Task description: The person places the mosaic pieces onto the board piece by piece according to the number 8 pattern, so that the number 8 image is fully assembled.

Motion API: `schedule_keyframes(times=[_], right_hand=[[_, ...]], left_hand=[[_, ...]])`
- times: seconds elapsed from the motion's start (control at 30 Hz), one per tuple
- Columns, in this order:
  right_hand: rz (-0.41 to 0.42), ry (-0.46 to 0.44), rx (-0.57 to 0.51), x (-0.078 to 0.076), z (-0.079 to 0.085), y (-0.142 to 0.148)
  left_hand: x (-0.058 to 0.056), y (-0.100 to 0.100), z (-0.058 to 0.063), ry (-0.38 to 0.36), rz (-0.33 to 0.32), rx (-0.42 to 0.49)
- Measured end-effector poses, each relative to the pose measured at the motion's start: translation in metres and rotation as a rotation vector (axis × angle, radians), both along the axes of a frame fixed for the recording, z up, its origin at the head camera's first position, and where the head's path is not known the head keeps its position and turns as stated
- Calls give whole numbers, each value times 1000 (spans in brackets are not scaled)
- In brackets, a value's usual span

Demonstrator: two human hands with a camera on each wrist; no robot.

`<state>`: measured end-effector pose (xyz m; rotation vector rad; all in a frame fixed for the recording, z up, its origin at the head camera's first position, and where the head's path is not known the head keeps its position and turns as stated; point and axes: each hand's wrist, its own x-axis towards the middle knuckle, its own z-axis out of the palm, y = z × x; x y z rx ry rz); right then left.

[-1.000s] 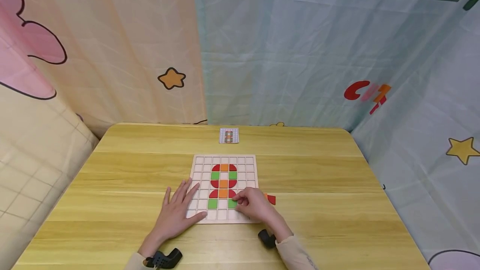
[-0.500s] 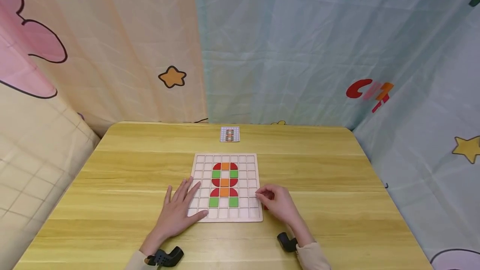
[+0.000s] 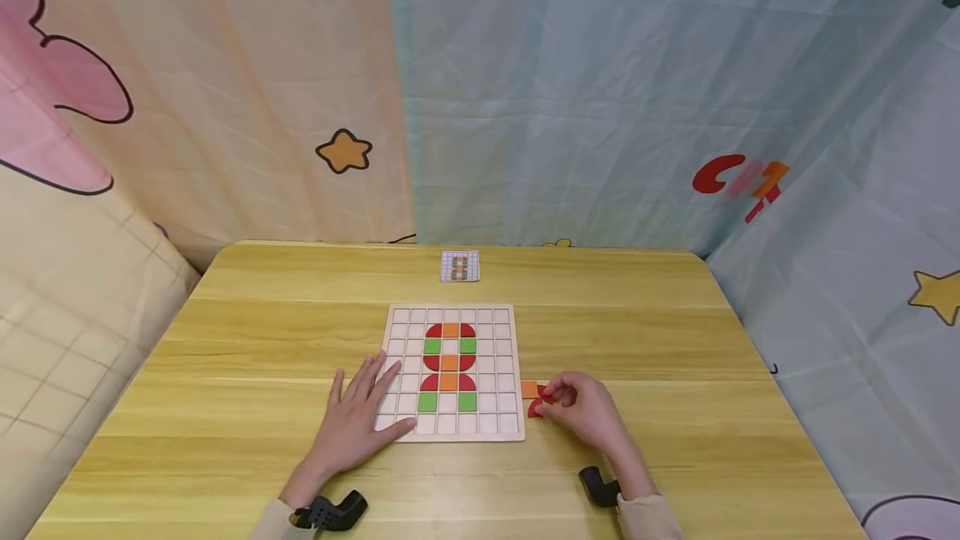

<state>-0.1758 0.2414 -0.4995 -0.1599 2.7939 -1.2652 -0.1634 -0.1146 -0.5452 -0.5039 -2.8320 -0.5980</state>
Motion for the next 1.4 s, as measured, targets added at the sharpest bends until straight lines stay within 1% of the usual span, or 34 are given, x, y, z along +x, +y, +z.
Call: schedule_keyframes(times=[0.13,0.37,0.53,0.6,0.77,0.97,1.17,1.27,1.4], right_hand=[[24,3,19,0,1,0],[-10,16,52,-7,1,3],[32,14,63,-9,0,6],[37,10,68,-9,0,6],[29,8,88,-10,0,6],[21,9,87,-8,1,6],[-17,-5,93,-6,2,5],[-47,15,73,-3,4,0],[-57,54,-11,0,8,-11]], left_hand=[[-1,0,1,-20,1,-2],[-1,0,1,-9,-8,4],[-2,0,1,-6,-9,-5],[-2,0,1,-9,-9,-3],[-1,-1,1,-14,-8,5],[-1,-1,1,-3,-7,-3],[-1,-1,-1,2,-7,2],[-1,-2,-2,-9,-4,-7],[-1,-2,-2,-18,-3,-12]])
